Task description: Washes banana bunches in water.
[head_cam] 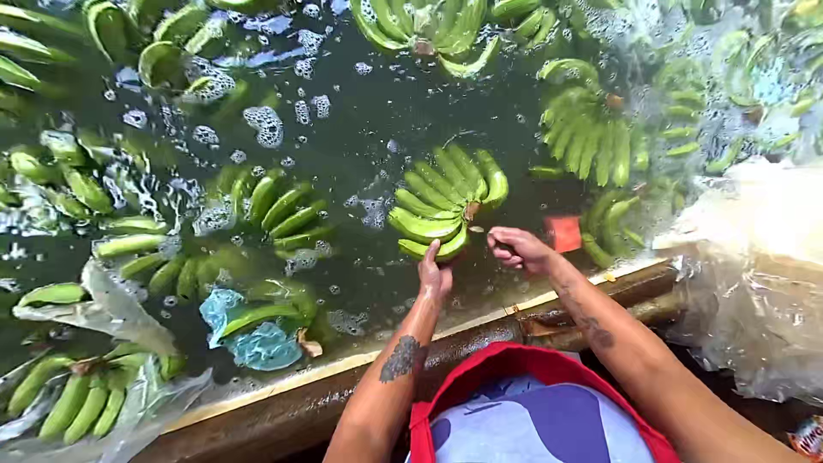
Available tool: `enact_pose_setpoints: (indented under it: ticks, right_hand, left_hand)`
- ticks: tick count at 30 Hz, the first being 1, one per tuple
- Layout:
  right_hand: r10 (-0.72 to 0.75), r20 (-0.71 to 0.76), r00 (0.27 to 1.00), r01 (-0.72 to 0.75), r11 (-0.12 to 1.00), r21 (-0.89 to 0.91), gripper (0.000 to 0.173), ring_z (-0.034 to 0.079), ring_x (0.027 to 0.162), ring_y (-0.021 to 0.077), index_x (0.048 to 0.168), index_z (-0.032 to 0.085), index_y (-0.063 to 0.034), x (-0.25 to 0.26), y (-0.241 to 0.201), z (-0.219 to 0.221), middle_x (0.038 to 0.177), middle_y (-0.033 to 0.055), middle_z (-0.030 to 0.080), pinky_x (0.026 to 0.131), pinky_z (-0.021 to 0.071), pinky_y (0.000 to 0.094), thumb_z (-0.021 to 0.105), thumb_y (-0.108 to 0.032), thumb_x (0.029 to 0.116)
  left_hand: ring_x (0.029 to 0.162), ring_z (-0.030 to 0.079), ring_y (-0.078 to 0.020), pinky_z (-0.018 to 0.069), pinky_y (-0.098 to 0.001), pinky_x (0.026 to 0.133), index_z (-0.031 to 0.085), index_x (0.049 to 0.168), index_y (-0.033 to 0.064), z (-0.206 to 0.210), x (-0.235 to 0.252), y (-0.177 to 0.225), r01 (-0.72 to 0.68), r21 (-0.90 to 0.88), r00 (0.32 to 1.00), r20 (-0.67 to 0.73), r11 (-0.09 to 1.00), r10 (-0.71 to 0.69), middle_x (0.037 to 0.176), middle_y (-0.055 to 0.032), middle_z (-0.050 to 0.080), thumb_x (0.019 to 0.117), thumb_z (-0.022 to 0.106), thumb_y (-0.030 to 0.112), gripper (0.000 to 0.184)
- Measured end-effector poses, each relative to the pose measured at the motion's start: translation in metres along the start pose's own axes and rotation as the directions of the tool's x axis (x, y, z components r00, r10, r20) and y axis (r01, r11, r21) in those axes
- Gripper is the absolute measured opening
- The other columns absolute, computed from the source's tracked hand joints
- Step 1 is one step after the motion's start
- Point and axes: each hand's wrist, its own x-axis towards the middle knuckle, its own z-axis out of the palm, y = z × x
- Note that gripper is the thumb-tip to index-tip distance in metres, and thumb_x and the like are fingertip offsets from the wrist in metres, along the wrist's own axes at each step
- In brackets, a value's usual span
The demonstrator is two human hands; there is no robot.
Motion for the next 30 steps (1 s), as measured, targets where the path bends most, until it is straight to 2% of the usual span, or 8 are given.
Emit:
enact_pose_setpoints:
  ticks: [3, 5, 9, 14, 17, 21, 26, 30]
  right_hand:
    - [-0.216, -0.159, 0.963, 0.175, 0.956, -0.237, 0.034, 0.049, 0.052, 0.0058, 0.096, 0.055, -0.01, 0.004, -0.01, -0.024, 0.065, -0.0036, 0.051, 0.05, 0.046, 0.0223, 0.034, -0.032, 0.1119]
    - [-0.464, -0.227, 0.856, 0.162, 0.659, -0.735, 0.034, 0.059, 0.068, 0.0235, 0.095, 0.063, 0.0016, 0.025, -0.025, -0.018, 0.078, 0.0108, 0.06, 0.064, 0.0519, 0.0451, 0.069, -0.032, 0.0982]
    - [-0.447, 0.037, 0.894, 0.075, 0.068, -0.995, 0.069, 0.071, 0.1, 0.0412, 0.143, 0.059, -0.0192, 0.082, -0.041, 0.012, 0.135, 0.0157, 0.065, 0.08, 0.0564, 0.0646, 0.084, -0.039, 0.0825]
    - [-0.269, -0.134, 0.954, -0.064, 0.255, -0.965, 0.066, 0.065, 0.114, 0.0488, 0.152, 0.048, -0.0114, 0.169, -0.048, 0.022, 0.124, 0.0272, 0.067, 0.095, 0.0489, 0.0698, 0.073, -0.024, 0.0921]
    - [-0.227, -0.333, 0.915, -0.207, 0.444, -0.872, 0.06, 0.055, 0.132, 0.047, 0.155, 0.045, -0.0106, 0.205, -0.048, 0.017, 0.145, 0.0262, 0.056, 0.106, 0.0439, 0.0665, 0.063, -0.021, 0.0981]
    - [-0.214, -0.403, 0.89, -0.234, 0.544, -0.806, 0.059, 0.045, 0.141, 0.0466, 0.156, 0.04, -0.0022, 0.201, -0.065, -0.012, 0.153, 0.0292, 0.047, 0.115, 0.0359, 0.0645, 0.058, -0.023, 0.1033]
    - [-0.389, -0.363, 0.847, 0.15, 0.829, -0.538, 0.091, 0.063, 0.124, 0.0241, 0.16, 0.036, -0.0149, 0.084, -0.049, -0.065, 0.143, 0.0154, 0.06, 0.104, 0.0547, 0.0449, 0.083, -0.027, 0.0828]
    - [-0.423, -0.58, 0.696, 0.188, 0.887, -0.421, 0.082, 0.063, 0.116, 0.0129, 0.153, 0.038, 0.0015, -0.098, -0.025, -0.021, 0.137, 0.0154, 0.06, 0.099, 0.0547, 0.0313, 0.076, -0.02, 0.0837]
  left_hand:
    - [0.115, 0.065, -0.0378, 0.0585, -0.0557, 0.09, 0.04, 0.149, 0.0049, -0.018, 0.009, 0.038, 0.112, 0.189, 0.99, 0.057, 0.976, -0.125, 0.133, -0.0233, 0.06, 0.1069, 0.05, 0.026, 0.048]
    - [0.116, 0.064, -0.038, 0.0575, -0.057, 0.091, 0.04, 0.151, 0.0105, -0.012, 0.013, 0.073, 0.089, 0.273, 0.985, 0.121, 0.958, -0.126, 0.136, -0.0215, 0.059, 0.1084, 0.041, 0.047, 0.056]
    - [0.126, 0.059, -0.0391, 0.0543, -0.0544, 0.099, 0.006, 0.163, 0.0173, -0.022, 0.025, 0.127, -0.1, 0.182, 0.984, 0.164, 0.978, 0.07, 0.154, -0.0238, 0.042, 0.107, 0.025, 0.061, 0.073]
    - [0.131, 0.054, -0.0336, 0.0522, -0.0491, 0.102, 0.028, 0.155, 0.0021, -0.07, 0.052, 0.154, -0.353, 0.337, 0.796, -0.381, 0.873, 0.469, 0.153, -0.0235, 0.041, 0.108, 0.05, 0.021, 0.055]
    - [0.141, 0.042, -0.0347, 0.0416, -0.0519, 0.112, 0.025, 0.157, -0.0004, -0.111, 0.074, 0.154, -0.27, 0.393, 0.692, -0.556, 0.879, 0.461, 0.157, -0.0251, 0.035, 0.1083, 0.05, 0.033, 0.064]
    - [0.146, 0.041, -0.027, 0.0403, -0.0562, 0.114, 0.03, 0.159, 0.0162, -0.148, 0.104, 0.166, -0.252, 0.171, 0.786, -0.538, 0.953, 0.304, 0.161, -0.0121, 0.038, 0.1033, 0.036, 0.066, 0.075]
    - [0.137, 0.051, -0.0252, 0.0466, -0.0531, 0.109, 0.037, 0.156, 0.0184, -0.135, 0.113, 0.185, -0.315, 0.059, 0.874, -0.372, 0.947, 0.314, 0.151, -0.0101, 0.051, 0.1015, 0.036, 0.069, 0.074]
    - [0.13, 0.055, -0.0289, 0.0498, -0.0519, 0.104, 0.039, 0.153, 0.0117, -0.12, 0.109, 0.178, -0.321, 0.001, 0.861, -0.417, 0.947, 0.292, 0.146, -0.0154, 0.053, 0.099, 0.055, 0.06, 0.075]
